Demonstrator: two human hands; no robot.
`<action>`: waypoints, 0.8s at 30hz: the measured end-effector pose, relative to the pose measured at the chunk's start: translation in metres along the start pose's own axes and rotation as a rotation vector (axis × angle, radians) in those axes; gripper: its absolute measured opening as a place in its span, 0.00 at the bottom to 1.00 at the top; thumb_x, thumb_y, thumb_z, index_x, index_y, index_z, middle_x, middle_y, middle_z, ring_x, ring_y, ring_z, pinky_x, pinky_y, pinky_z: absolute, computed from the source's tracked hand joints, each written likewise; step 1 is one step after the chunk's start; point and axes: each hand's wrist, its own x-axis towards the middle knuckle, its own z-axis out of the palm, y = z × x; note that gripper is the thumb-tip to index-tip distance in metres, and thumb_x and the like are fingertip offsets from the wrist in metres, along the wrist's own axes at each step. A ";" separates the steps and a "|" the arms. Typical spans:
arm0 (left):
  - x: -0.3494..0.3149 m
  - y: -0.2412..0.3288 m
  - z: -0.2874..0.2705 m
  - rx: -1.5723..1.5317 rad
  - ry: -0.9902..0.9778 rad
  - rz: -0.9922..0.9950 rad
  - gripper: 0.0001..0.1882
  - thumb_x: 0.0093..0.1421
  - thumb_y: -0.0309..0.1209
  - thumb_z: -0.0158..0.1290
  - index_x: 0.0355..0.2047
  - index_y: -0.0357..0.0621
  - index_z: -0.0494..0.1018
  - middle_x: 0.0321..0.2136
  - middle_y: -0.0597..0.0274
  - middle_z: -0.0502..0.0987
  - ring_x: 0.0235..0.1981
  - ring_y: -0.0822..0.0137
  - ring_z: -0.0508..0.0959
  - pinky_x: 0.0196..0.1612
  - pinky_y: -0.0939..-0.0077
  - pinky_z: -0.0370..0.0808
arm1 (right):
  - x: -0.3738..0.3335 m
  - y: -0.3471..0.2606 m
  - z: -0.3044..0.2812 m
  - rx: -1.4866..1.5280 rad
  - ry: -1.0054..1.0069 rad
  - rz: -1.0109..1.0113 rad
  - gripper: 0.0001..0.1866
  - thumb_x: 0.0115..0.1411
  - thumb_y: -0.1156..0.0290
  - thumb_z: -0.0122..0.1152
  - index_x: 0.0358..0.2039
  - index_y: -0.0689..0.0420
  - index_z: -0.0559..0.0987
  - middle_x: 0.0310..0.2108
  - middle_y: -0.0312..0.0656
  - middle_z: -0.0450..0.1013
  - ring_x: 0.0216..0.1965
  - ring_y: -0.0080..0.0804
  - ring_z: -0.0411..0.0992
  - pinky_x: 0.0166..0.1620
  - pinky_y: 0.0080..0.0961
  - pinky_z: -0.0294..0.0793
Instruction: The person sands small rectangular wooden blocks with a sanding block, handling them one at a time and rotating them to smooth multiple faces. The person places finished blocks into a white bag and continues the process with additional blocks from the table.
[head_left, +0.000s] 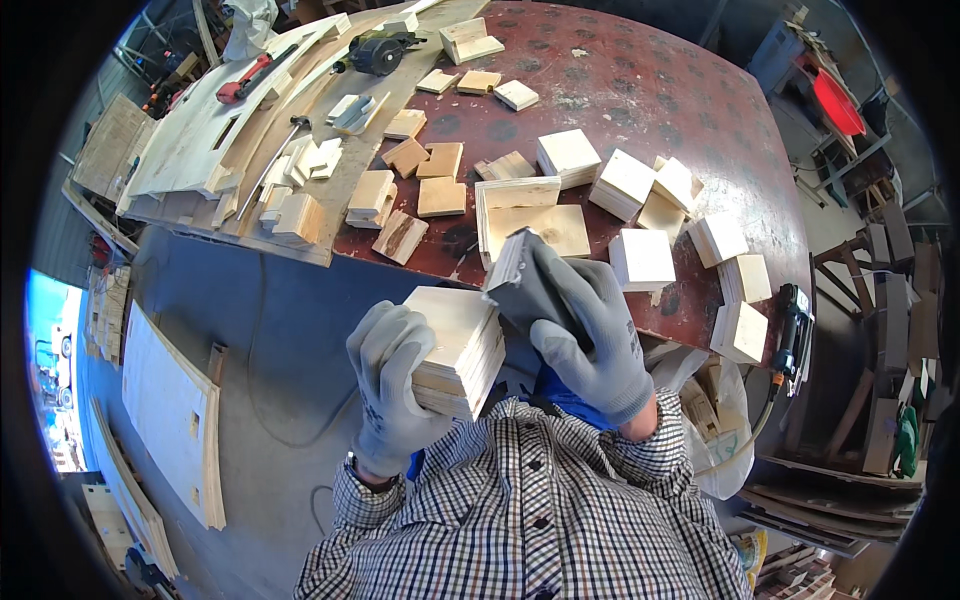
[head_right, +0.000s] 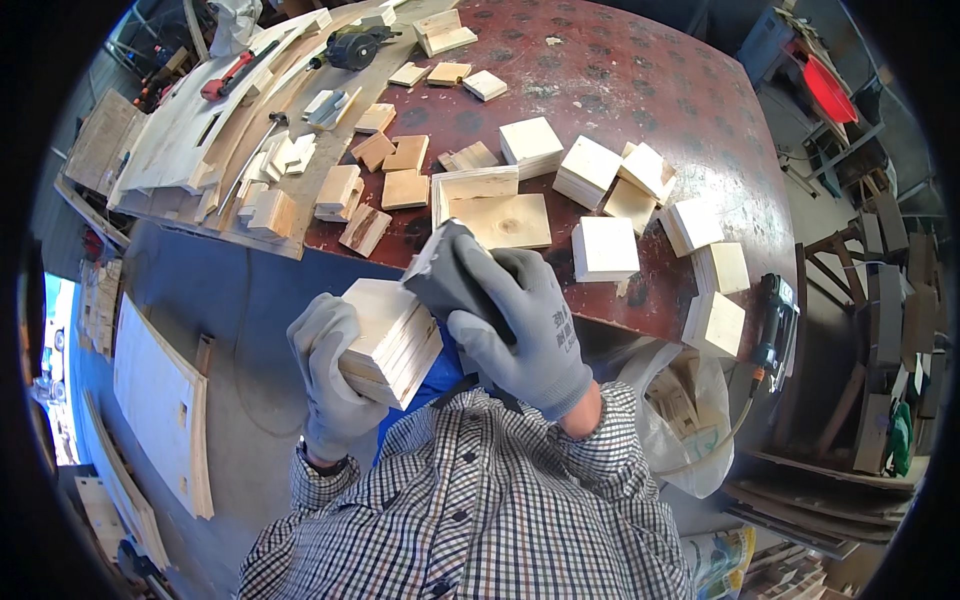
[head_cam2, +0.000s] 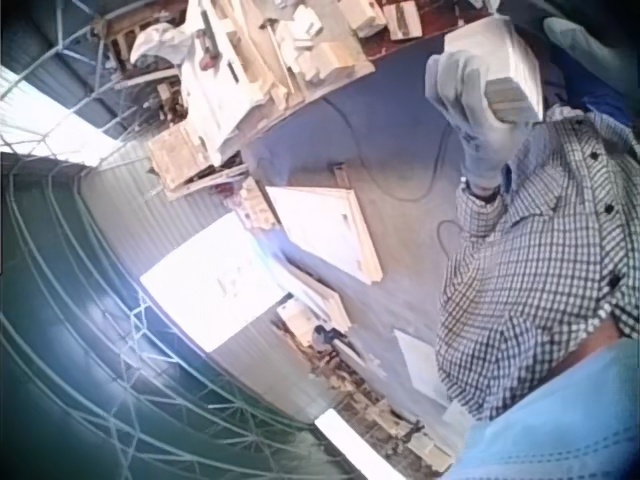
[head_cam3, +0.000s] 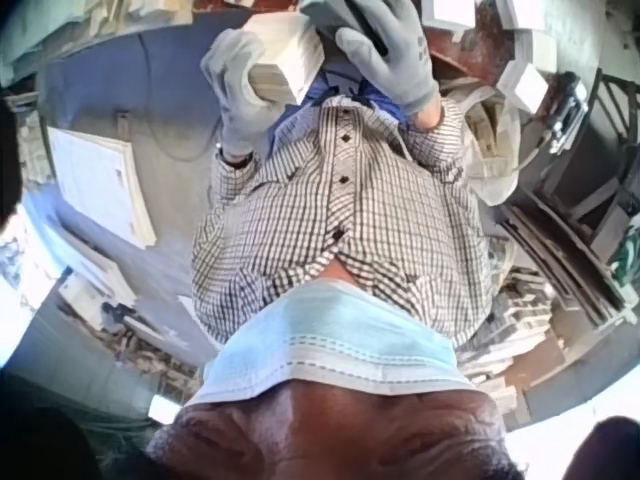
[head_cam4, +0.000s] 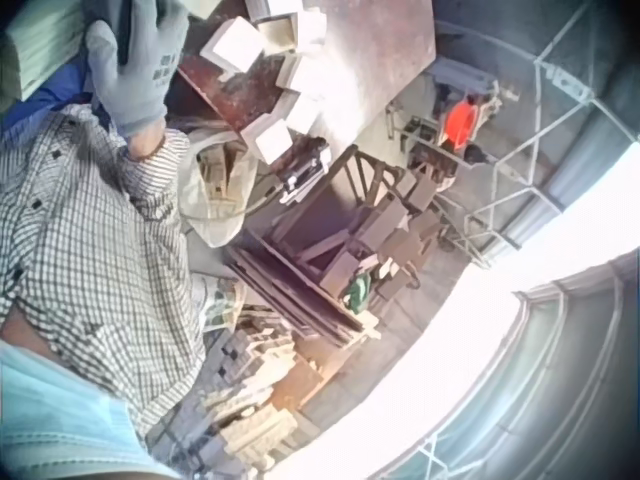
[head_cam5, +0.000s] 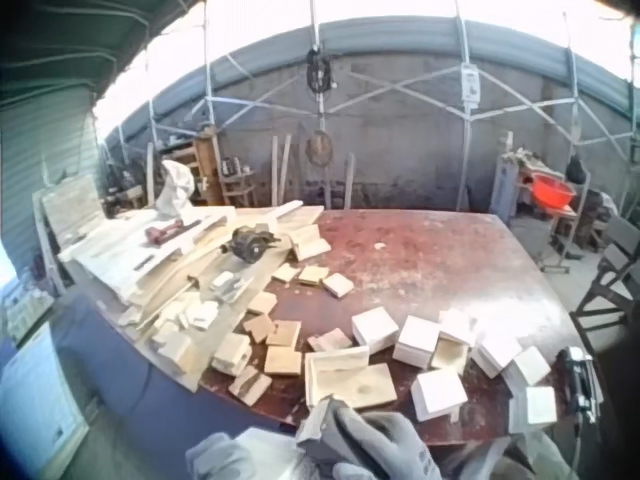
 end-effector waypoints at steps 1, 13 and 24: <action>0.001 0.000 0.004 0.015 0.017 0.020 0.41 0.52 0.41 0.73 0.61 0.43 0.65 0.58 0.50 0.72 0.60 0.43 0.71 0.64 0.40 0.70 | 0.004 -0.010 -0.003 -0.028 -0.003 -0.069 0.38 0.68 0.47 0.63 0.71 0.57 0.73 0.54 0.59 0.73 0.52 0.55 0.73 0.58 0.47 0.72; -0.004 0.003 0.006 -0.131 0.079 -0.117 0.44 0.56 0.46 0.74 0.64 0.37 0.63 0.58 0.48 0.71 0.60 0.50 0.72 0.62 0.54 0.73 | 0.001 0.025 0.019 0.331 0.038 0.204 0.35 0.75 0.54 0.55 0.74 0.64 0.65 0.60 0.56 0.72 0.60 0.46 0.72 0.65 0.39 0.70; -0.073 -0.035 0.027 -1.935 0.257 -0.758 0.51 0.46 0.26 0.62 0.74 0.33 0.61 0.69 0.40 0.71 0.69 0.37 0.72 0.71 0.35 0.69 | -0.031 0.027 0.040 0.308 -0.240 0.334 0.38 0.75 0.52 0.53 0.76 0.64 0.63 0.57 0.57 0.72 0.56 0.50 0.73 0.63 0.38 0.70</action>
